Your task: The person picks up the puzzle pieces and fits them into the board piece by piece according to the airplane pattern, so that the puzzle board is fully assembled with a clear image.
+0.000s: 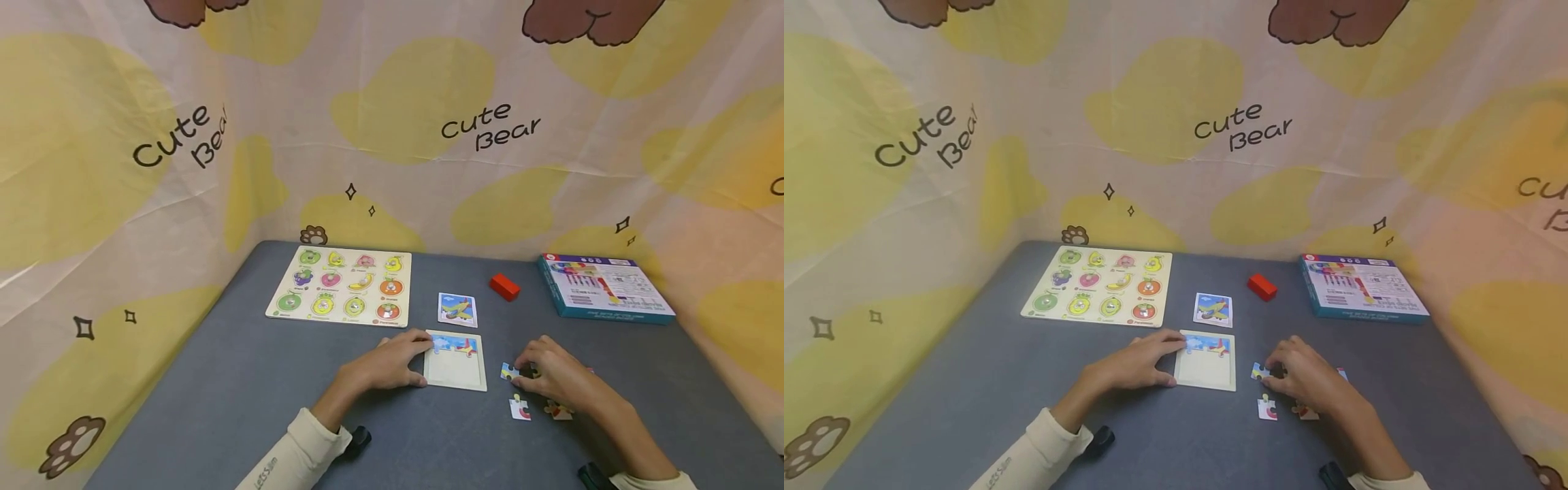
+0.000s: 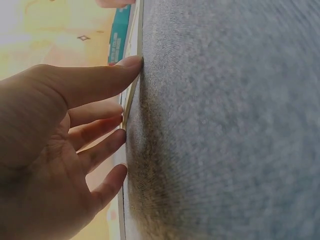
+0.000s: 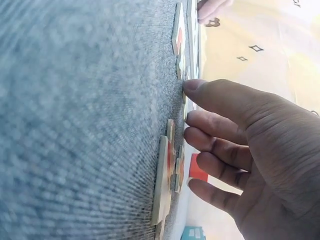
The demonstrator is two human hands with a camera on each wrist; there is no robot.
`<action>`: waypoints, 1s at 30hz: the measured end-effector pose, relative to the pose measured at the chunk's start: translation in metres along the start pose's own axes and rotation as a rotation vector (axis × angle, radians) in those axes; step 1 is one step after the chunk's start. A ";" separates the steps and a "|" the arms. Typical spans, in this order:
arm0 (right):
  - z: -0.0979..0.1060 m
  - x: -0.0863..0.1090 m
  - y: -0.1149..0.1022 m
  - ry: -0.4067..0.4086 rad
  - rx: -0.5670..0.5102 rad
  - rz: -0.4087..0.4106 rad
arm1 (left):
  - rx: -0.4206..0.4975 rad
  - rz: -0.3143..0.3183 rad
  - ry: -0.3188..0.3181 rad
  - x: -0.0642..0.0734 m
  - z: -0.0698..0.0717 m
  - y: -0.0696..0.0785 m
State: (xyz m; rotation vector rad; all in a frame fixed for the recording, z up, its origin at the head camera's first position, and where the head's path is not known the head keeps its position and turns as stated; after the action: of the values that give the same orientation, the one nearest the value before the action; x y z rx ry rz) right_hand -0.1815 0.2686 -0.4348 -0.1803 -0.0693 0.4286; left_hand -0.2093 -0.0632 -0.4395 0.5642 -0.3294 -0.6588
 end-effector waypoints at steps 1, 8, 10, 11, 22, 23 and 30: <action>0.000 0.000 0.000 0.002 0.003 -0.001 | 0.001 -0.003 0.001 0.000 0.000 0.000; 0.002 -0.005 -0.004 0.079 0.020 0.024 | 0.019 0.010 0.000 0.000 0.000 -0.001; 0.003 -0.008 -0.008 0.099 0.015 0.039 | 0.026 0.016 -0.002 0.000 0.000 -0.002; 0.004 -0.010 -0.010 0.105 0.011 0.045 | 0.027 0.021 -0.003 0.000 0.000 -0.002; 0.001 -0.042 -0.036 0.106 -0.020 0.130 | 0.037 0.039 -0.005 -0.002 -0.001 -0.003; 0.001 -0.045 -0.038 0.112 -0.023 0.150 | 0.038 0.040 -0.004 -0.002 -0.001 -0.003; -0.004 -0.060 -0.057 0.139 -0.017 0.250 | 0.041 0.036 0.001 -0.003 -0.001 -0.003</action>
State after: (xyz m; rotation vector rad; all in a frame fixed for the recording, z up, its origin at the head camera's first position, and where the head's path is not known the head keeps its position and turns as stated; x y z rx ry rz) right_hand -0.2129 0.1921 -0.4295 -0.2361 0.0870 0.6633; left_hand -0.2126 -0.0630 -0.4419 0.5965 -0.3527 -0.6179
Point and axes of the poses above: each hand's wrist, its own x-axis away from the middle knuckle, its own z-axis out of the back of the hand, y = z × x, the point moved 1 cm from there along -x, towards the middle knuckle, and after that the axes turned 7 degrees about x, right-handed, at the moved point
